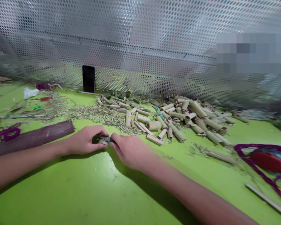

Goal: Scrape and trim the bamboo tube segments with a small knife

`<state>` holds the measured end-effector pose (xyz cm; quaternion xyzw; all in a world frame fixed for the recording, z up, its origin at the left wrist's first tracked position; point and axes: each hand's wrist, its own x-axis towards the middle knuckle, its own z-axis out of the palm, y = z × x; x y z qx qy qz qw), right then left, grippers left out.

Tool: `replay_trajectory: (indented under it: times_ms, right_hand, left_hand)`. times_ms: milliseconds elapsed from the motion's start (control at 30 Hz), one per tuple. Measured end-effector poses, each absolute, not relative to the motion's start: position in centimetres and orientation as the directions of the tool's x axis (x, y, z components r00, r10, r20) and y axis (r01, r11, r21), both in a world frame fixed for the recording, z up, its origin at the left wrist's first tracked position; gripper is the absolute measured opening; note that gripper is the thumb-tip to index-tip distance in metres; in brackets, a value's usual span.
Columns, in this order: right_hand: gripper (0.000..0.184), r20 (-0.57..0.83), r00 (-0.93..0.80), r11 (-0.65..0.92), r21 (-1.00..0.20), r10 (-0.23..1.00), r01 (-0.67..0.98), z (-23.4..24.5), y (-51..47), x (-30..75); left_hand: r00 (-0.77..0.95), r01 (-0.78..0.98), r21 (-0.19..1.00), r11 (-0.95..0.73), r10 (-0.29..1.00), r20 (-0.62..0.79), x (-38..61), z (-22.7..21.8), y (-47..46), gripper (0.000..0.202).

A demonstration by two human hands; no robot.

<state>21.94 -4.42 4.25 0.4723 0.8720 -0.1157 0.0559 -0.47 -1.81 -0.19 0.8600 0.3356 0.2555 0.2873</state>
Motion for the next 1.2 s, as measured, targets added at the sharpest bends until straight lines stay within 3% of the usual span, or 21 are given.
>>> replay_trajectory:
  times_ms: [133, 333, 567, 767, 1200]
  right_hand:
    - [0.023, -0.19, -0.542, 0.512, -0.185, 0.819, 0.839, 4.0, -5.1, 22.3]
    - [0.024, -0.104, -0.526, 0.503, -0.184, 0.844, 0.844, 3.5, -4.9, 22.5]
    - [0.02, 0.036, -0.509, 0.469, -0.448, 0.86, 0.761, 3.2, -3.9, 22.8]
    - [0.016, 0.094, -0.538, 0.492, -0.557, 0.838, 0.669, 2.4, -4.0, 21.8]
    - [0.02, 0.115, -0.472, 0.459, -0.512, 0.874, 0.726, 3.5, -3.3, 22.7]
  left_hand:
    - [0.677, 0.404, 0.654, -0.639, 0.69, 0.256, -0.6, -0.1, -1.7, 0.025]
    - [0.633, 0.437, 0.742, -0.508, 0.76, 0.148, -0.6, 0.0, -1.8, 0.058]
    - [0.635, 0.431, 0.749, -0.503, 0.759, 0.144, -0.2, -0.2, -1.6, 0.065]
    - [0.633, 0.42, 0.732, -0.536, 0.751, 0.187, -0.1, -0.3, -1.5, 0.062]
    - [0.626, 0.474, 0.706, -0.526, 0.765, 0.15, 0.0, -0.1, -1.6, 0.07]
